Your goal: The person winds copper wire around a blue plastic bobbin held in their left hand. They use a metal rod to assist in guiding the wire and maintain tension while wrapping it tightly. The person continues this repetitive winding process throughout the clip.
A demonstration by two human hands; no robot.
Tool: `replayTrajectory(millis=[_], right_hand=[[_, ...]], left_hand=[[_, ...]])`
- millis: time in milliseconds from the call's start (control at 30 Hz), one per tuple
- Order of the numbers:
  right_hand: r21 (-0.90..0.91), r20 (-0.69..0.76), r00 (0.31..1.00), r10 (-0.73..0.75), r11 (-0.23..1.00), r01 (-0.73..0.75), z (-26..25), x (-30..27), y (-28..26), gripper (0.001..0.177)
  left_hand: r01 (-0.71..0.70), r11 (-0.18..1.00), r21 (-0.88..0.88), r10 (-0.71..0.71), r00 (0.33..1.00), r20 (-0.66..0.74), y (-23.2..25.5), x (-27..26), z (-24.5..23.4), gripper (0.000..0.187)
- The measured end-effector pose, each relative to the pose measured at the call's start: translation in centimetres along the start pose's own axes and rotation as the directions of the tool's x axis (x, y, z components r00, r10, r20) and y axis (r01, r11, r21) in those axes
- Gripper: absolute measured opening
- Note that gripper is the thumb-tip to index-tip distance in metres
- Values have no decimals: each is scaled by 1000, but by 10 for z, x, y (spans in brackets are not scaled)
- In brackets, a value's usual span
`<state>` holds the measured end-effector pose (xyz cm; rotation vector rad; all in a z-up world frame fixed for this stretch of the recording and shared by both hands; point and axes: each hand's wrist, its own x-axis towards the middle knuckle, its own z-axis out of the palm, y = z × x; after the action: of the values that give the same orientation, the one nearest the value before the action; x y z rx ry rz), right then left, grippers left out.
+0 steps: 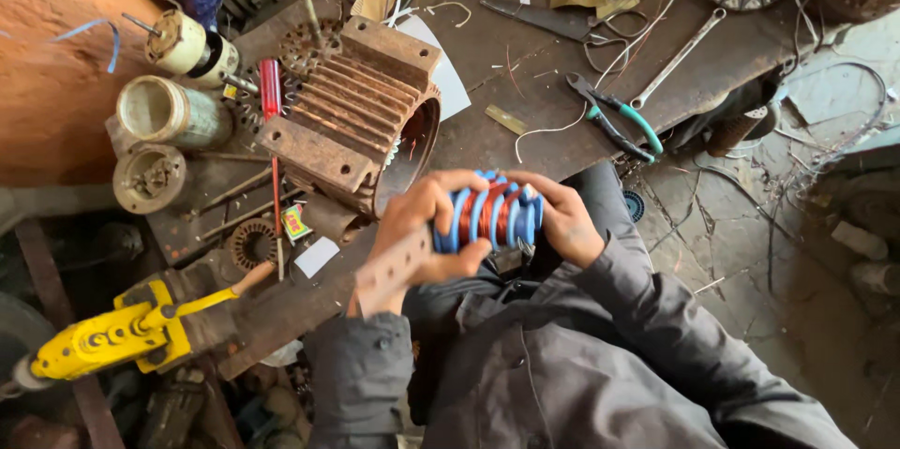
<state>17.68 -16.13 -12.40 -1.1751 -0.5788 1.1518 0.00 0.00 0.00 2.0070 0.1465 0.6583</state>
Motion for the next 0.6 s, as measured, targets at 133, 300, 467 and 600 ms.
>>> replayTrajectory(millis=[133,300,467,600], right_hand=[[-61,-19,999,41,997,-42,-31,-5,18,32],[-28,9,991,131,991,-130,-49,14,29,20],[-60,60,997,43,997,-40,-41,23,27,18],[74,60,989,134,988,-138,-32,22,26,19]], left_hand=[[-150,985,82,150,989,4,16,-11,20,50],[-138,967,215,158,984,-80,27,-25,48,50],[-114,960,254,138,987,-78,31,-26,60,50],[-106,960,259,142,982,-122,33,-19,61,49]])
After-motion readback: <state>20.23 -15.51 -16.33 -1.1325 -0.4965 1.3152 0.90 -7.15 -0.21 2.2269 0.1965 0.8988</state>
